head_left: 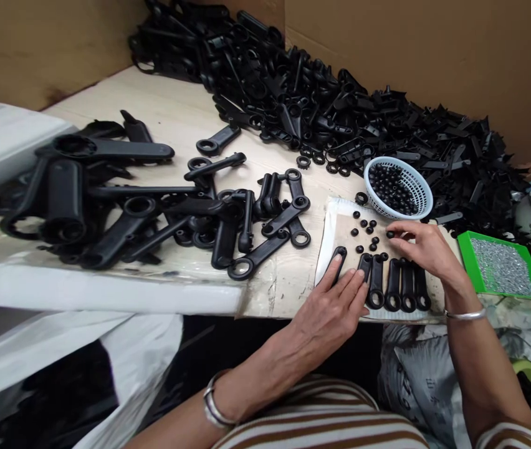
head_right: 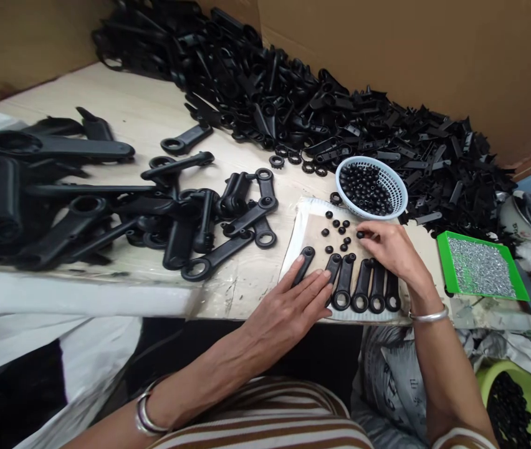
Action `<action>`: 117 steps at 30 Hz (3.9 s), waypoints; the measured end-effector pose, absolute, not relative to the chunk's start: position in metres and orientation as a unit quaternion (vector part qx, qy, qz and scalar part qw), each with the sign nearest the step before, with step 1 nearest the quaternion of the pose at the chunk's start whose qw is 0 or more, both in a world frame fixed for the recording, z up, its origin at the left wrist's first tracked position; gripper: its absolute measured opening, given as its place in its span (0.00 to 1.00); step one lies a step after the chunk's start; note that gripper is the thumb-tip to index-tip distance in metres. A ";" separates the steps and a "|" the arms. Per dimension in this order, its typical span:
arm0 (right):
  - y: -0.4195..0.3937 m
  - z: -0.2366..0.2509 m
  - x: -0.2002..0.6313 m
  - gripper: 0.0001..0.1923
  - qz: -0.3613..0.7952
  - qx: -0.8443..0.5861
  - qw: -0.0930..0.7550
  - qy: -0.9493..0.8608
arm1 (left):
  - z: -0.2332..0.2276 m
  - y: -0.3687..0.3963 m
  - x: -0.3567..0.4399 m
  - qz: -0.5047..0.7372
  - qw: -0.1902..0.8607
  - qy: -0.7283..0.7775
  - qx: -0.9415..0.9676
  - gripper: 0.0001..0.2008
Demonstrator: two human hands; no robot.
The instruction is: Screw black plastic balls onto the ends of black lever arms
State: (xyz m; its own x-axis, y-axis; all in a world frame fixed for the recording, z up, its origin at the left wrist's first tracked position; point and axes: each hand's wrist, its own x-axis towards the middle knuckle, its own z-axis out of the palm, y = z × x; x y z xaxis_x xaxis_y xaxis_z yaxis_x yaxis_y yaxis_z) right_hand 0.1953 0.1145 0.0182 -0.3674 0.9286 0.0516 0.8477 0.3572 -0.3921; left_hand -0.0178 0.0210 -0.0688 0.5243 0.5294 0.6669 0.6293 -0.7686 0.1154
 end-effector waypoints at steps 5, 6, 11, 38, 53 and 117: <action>0.100 0.024 0.201 0.13 0.322 -0.554 0.257 -0.724 | -0.071 0.021 -0.016 -0.377 0.086 -0.330 -0.861 0.11; 0.097 0.024 0.201 0.13 0.347 -0.555 0.272 -0.705 | -0.071 0.021 -0.016 -0.377 0.088 -0.330 -0.861 0.11; 0.085 0.023 0.204 0.18 0.436 -0.548 0.313 -0.642 | -0.072 0.020 -0.016 -0.376 0.096 -0.332 -0.860 0.11; 0.063 0.010 0.164 0.08 -0.001 -0.446 0.151 -0.882 | -0.064 0.013 -0.018 -0.341 0.096 -0.339 -0.872 0.12; 0.068 0.013 0.156 0.06 -0.023 -0.414 0.117 -0.903 | -0.065 0.014 -0.018 -0.346 0.083 -0.329 -0.875 0.14; 0.074 0.014 0.167 0.05 -0.003 -0.389 0.108 -0.915 | -0.057 0.015 -0.023 -0.337 0.054 -0.334 -0.879 0.12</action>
